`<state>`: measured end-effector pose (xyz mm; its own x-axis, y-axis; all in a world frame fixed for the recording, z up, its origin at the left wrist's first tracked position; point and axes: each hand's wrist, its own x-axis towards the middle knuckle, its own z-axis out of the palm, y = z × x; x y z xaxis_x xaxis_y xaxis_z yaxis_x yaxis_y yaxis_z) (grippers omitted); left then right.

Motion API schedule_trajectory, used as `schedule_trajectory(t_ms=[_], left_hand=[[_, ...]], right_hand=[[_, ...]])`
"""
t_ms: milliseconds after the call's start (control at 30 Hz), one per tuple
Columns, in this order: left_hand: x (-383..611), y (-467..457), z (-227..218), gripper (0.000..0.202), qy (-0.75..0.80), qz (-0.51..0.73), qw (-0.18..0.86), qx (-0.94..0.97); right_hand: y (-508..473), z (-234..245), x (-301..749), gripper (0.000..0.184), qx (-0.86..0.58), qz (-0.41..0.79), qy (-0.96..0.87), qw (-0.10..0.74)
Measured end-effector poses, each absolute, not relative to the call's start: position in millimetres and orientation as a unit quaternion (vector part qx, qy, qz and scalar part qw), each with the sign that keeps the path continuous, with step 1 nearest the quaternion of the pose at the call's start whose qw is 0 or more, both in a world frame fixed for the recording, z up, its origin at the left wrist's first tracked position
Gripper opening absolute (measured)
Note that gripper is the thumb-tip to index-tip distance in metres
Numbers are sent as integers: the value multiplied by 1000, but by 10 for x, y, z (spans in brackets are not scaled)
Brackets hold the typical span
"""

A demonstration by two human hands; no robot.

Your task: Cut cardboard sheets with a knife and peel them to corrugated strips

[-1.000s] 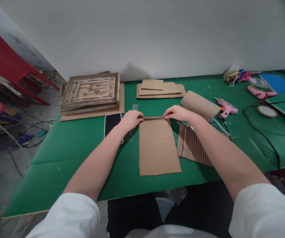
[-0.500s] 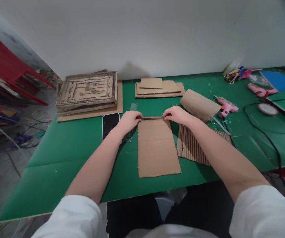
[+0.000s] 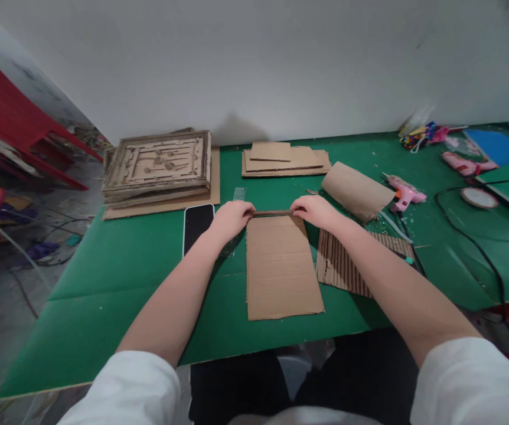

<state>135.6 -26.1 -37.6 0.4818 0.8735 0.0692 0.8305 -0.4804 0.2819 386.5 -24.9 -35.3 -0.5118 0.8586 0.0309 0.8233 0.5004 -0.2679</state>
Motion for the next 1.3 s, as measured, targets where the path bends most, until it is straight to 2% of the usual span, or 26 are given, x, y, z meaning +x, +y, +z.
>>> schedule_trajectory(t_ms=[700, 1300], left_hand=[[1378, -265, -345, 20, 480, 58, 145, 863], [1429, -299, -372, 15, 483, 45, 118, 867]], right_hand=[[-345, -333, 3830, 15, -492, 127, -857, 84], [-473, -521, 3728, 18, -507, 5, -861, 50]])
